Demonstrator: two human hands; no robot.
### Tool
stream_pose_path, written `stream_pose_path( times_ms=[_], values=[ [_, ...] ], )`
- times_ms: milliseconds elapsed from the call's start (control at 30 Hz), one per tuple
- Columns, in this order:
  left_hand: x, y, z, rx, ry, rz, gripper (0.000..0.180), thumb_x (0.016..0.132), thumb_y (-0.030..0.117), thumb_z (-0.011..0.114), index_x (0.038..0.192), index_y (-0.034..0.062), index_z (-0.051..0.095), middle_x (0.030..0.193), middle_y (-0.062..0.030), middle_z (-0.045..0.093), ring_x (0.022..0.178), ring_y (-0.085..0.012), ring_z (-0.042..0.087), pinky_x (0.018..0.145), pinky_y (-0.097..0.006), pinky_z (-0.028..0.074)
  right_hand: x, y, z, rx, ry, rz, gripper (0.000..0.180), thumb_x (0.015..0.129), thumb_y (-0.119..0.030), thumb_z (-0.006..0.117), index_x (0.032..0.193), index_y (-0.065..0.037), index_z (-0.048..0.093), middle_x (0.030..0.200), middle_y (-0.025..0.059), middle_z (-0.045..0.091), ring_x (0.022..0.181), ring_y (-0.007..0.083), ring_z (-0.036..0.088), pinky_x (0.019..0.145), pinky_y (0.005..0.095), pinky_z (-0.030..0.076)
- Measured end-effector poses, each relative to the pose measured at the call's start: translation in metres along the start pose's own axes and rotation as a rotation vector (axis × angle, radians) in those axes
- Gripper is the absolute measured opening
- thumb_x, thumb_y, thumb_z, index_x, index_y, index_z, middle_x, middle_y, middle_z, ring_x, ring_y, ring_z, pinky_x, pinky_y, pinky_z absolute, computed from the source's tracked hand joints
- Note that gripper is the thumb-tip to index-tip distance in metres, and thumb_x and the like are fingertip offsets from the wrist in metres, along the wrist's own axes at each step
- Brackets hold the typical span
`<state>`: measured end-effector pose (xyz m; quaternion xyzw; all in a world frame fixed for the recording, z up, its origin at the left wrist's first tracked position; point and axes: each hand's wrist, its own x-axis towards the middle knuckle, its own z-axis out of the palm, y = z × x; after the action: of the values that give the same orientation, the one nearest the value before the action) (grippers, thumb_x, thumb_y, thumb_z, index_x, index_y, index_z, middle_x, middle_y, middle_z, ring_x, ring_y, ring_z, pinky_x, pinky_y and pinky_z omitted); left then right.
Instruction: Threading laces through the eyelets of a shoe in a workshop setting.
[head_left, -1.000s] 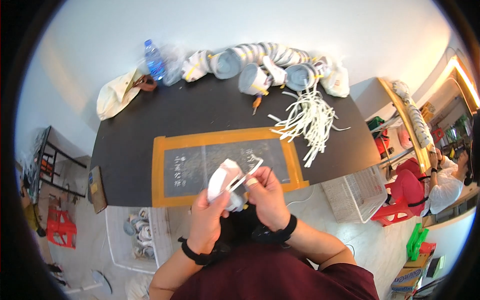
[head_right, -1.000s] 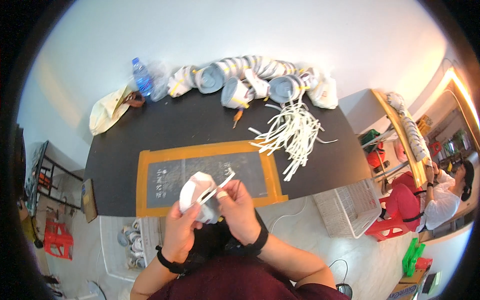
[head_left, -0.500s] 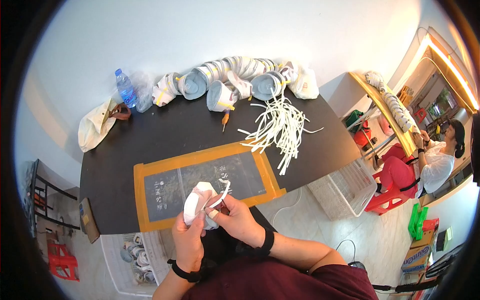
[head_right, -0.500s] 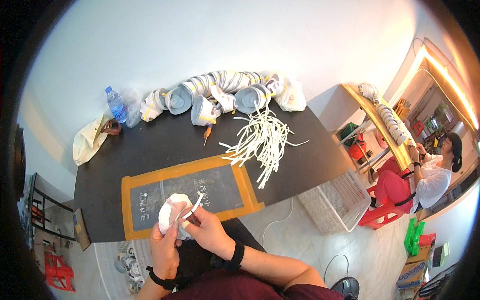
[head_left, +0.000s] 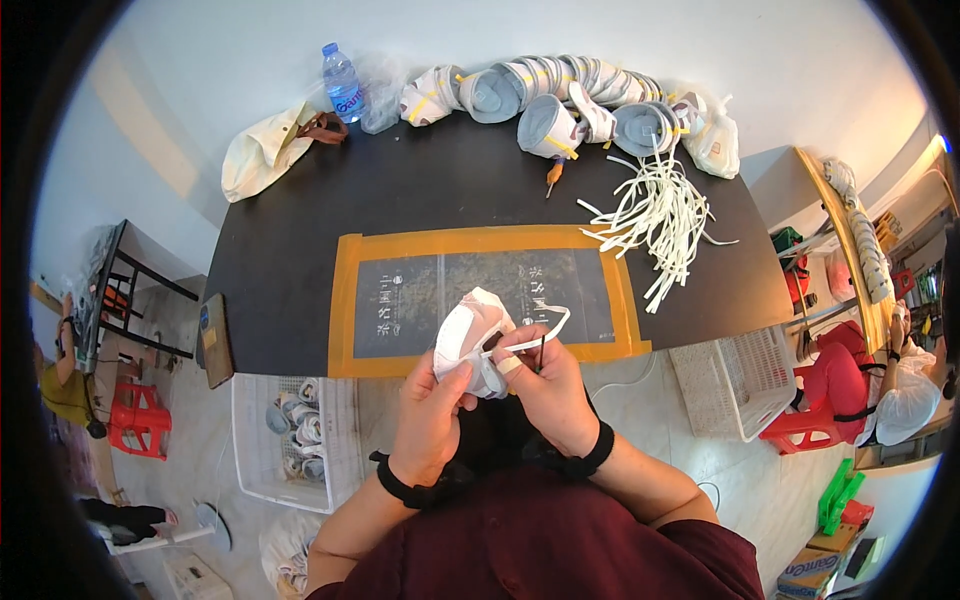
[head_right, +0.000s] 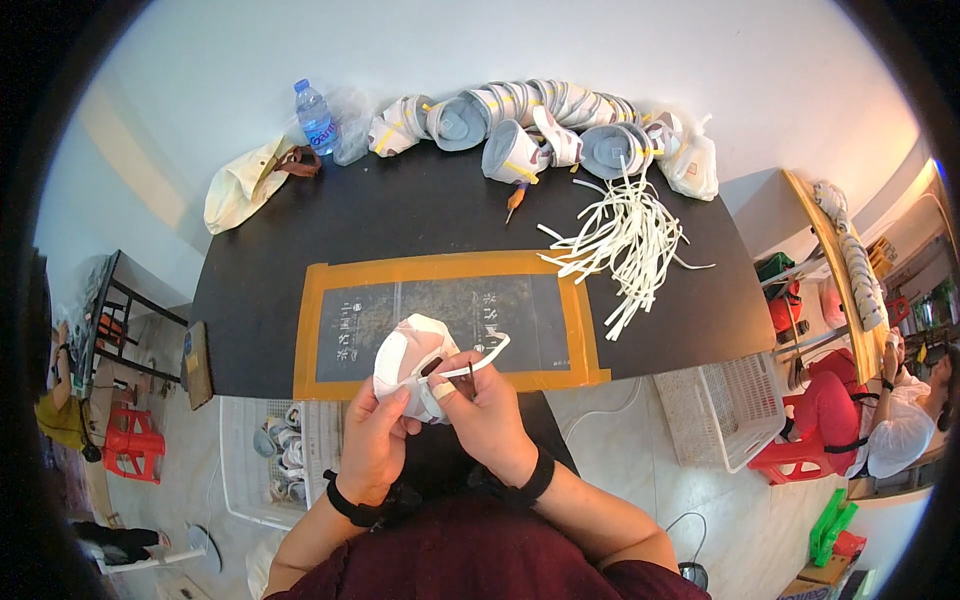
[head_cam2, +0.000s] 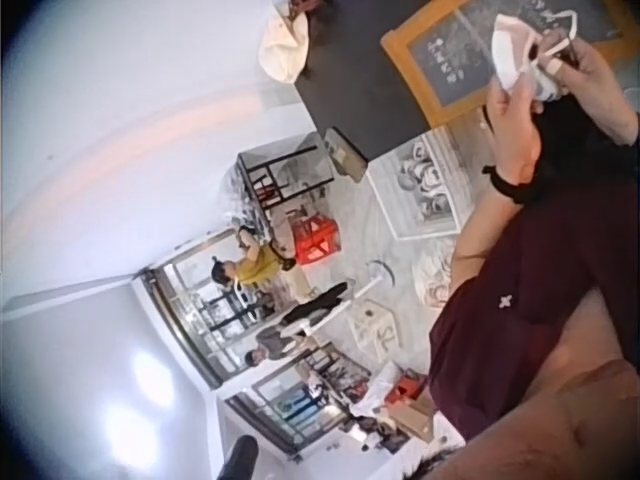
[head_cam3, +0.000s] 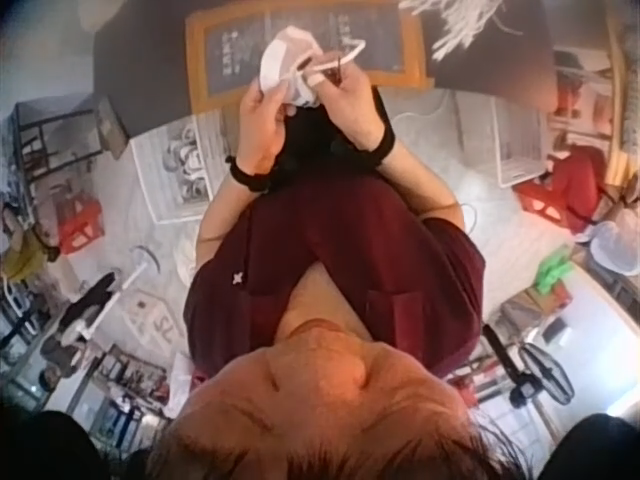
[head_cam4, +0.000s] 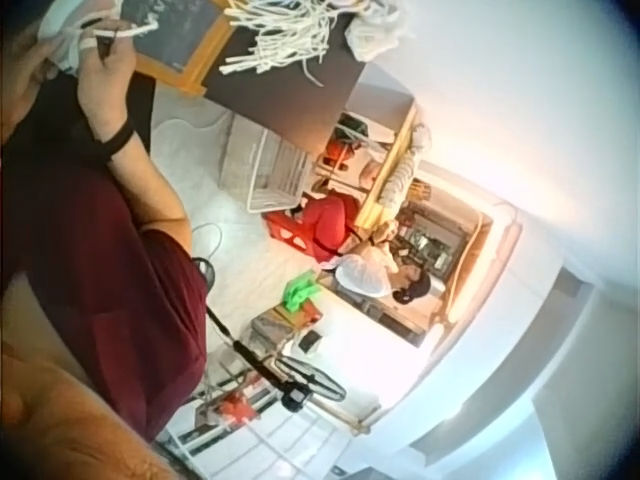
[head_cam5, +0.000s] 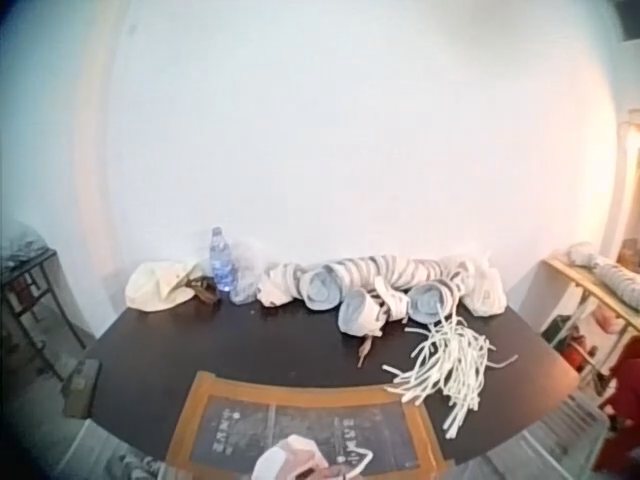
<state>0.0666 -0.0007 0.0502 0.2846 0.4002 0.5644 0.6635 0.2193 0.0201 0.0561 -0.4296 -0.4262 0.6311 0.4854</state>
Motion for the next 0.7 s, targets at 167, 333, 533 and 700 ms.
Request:
stream_pose_path(
  times_ms=[167, 333, 533, 700],
  values=[
    [-0.001, -0.003, -0.002, 0.005, 0.005, 0.014, 0.031, 0.092, 0.014, 0.066, 0.121, 0.0077, 0.057, 0.106, -0.0011, 0.065, 0.084, -0.0068, 0.059, 0.063, -0.021, 0.045, 0.0, 0.004, 0.005, -0.01, 0.049, -0.057, 0.01, 0.096, -0.01, 0.063, 0.102, -0.006, 0.055, 0.084, -0.0007, 0.061, 0.075, 0.0046, 0.056, 0.065, 0.0226, 0.047],
    [-0.002, -0.003, 0.001, -0.006, 0.027, 0.015, 0.03, 0.09, 0.009, 0.067, 0.119, 0.0085, 0.058, 0.106, -0.0001, 0.065, 0.082, -0.005, 0.058, 0.062, -0.019, 0.043, 0.0, 0.007, 0.004, -0.003, 0.021, -0.027, 0.01, 0.096, -0.009, 0.062, 0.101, -0.005, 0.055, 0.085, -0.0011, 0.06, 0.076, 0.0044, 0.055, 0.066, 0.0224, 0.047],
    [-0.001, -0.008, -0.001, 0.03, 0.038, 0.037, 0.029, 0.091, 0.008, 0.066, 0.119, 0.0087, 0.06, 0.103, 0.0009, 0.065, 0.079, -0.0036, 0.056, 0.061, -0.018, 0.041, 0.0, 0.008, 0.005, 0.005, 0.027, -0.033, 0.01, 0.095, -0.009, 0.062, 0.1, -0.005, 0.055, 0.084, -0.002, 0.059, 0.076, 0.0036, 0.053, 0.066, 0.0214, 0.046],
    [-0.003, -0.001, 0.012, 0.093, 0.098, 0.045, 0.024, 0.091, 0.009, 0.067, 0.113, 0.0065, 0.061, 0.098, 0.0021, 0.064, 0.076, -0.0018, 0.052, 0.061, -0.018, 0.04, 0.002, 0.013, 0.005, 0.002, 0.027, -0.055, 0.011, 0.096, -0.009, 0.062, 0.101, -0.005, 0.054, 0.085, -0.0018, 0.058, 0.076, 0.0031, 0.052, 0.066, 0.021, 0.045]
  ],
)
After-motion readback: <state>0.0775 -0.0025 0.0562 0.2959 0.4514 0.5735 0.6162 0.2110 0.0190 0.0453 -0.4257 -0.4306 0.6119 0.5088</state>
